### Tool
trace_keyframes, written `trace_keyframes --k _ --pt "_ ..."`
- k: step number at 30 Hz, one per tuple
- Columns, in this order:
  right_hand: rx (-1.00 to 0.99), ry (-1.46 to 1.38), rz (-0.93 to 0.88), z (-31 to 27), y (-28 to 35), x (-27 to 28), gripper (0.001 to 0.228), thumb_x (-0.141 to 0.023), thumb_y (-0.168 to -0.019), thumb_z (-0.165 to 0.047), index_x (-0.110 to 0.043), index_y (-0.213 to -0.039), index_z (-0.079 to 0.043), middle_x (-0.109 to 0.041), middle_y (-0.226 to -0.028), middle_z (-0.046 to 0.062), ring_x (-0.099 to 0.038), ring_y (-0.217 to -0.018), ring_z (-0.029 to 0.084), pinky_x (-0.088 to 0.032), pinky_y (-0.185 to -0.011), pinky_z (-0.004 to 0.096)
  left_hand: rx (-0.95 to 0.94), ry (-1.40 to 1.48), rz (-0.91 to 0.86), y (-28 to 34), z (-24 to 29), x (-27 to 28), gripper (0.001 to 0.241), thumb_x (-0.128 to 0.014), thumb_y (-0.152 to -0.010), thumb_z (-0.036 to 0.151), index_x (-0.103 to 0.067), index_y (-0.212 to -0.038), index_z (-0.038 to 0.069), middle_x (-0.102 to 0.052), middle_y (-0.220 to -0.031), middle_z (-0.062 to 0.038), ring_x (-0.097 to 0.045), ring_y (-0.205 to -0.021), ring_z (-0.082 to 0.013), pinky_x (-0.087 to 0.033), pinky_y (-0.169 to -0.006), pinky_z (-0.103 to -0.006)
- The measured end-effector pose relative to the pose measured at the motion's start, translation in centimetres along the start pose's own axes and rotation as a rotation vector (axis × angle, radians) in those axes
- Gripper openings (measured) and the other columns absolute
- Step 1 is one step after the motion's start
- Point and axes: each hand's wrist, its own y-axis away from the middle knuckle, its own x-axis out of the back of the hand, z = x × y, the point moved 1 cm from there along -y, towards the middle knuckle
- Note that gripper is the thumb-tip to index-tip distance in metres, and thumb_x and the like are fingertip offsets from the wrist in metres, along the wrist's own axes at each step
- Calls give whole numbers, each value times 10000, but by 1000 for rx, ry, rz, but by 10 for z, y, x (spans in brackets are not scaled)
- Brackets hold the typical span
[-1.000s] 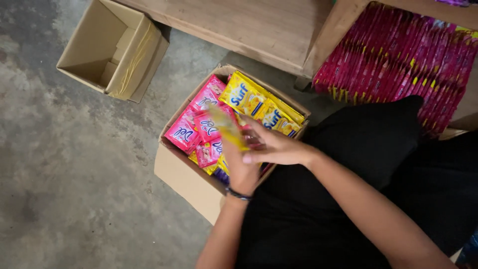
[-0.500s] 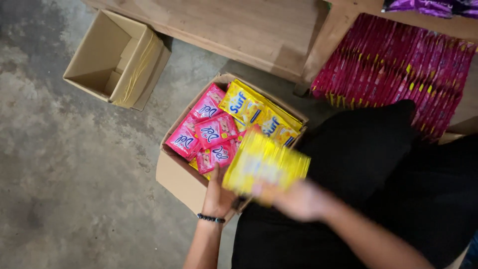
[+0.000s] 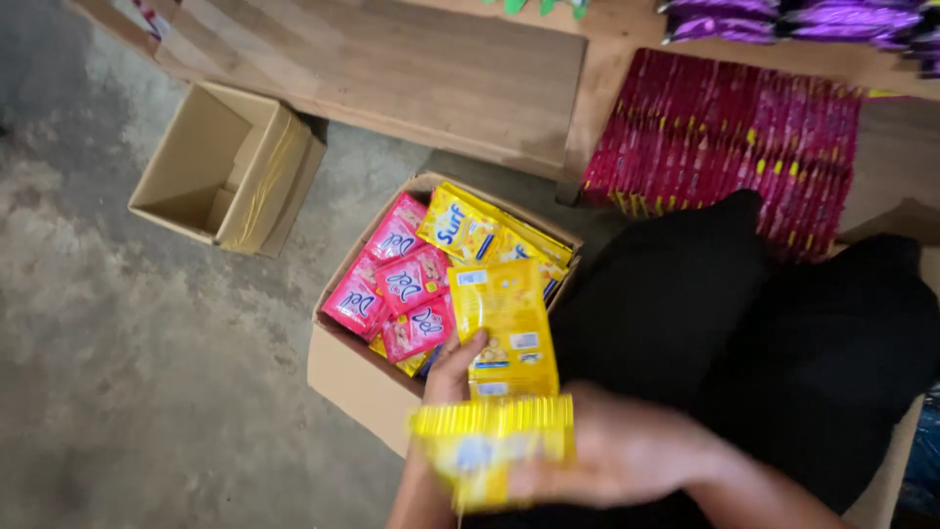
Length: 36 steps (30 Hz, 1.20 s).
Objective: The recorder is taking sachets of laundry detergent from a box on the floor and organizing them on the grocery store shelves.
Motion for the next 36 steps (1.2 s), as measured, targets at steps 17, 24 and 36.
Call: trace_keyframes --k 17,24,36 --pt "37 642 1493 -30 117 56 757 -613 -992 -75 -202 -1616 46 -394 -1620 246 -419 -1504 357 -341 -1209 393 -507 -694 -247 -24 -39 -262 444 -510 -1057 214 -498 -1442 -7 -663 -1343 -134 -642 -1173 -196 -511 -991 -346" --pt "183 289 1635 -13 257 32 890 -745 -851 -27 -255 -1594 2 -450 -1552 151 -432 -1409 235 -356 -1145 375 -337 -363 -516 -27 -87 -407 494 -492 -1039 201 -412 -1500 42 -595 -1409 -109 -623 -1206 -194 -497 -1026 -356" --pt "229 465 1976 -123 471 84 754 -699 -897 -36 -403 -1591 -45 -627 -1323 55 -596 -1212 138 -483 -1031 321 -135 -363 -1007 -159 -258 -666 412 -561 -962 -6 -497 -1369 -5 -673 -1222 -143 -688 -1052 -243 -574 -900 -390"
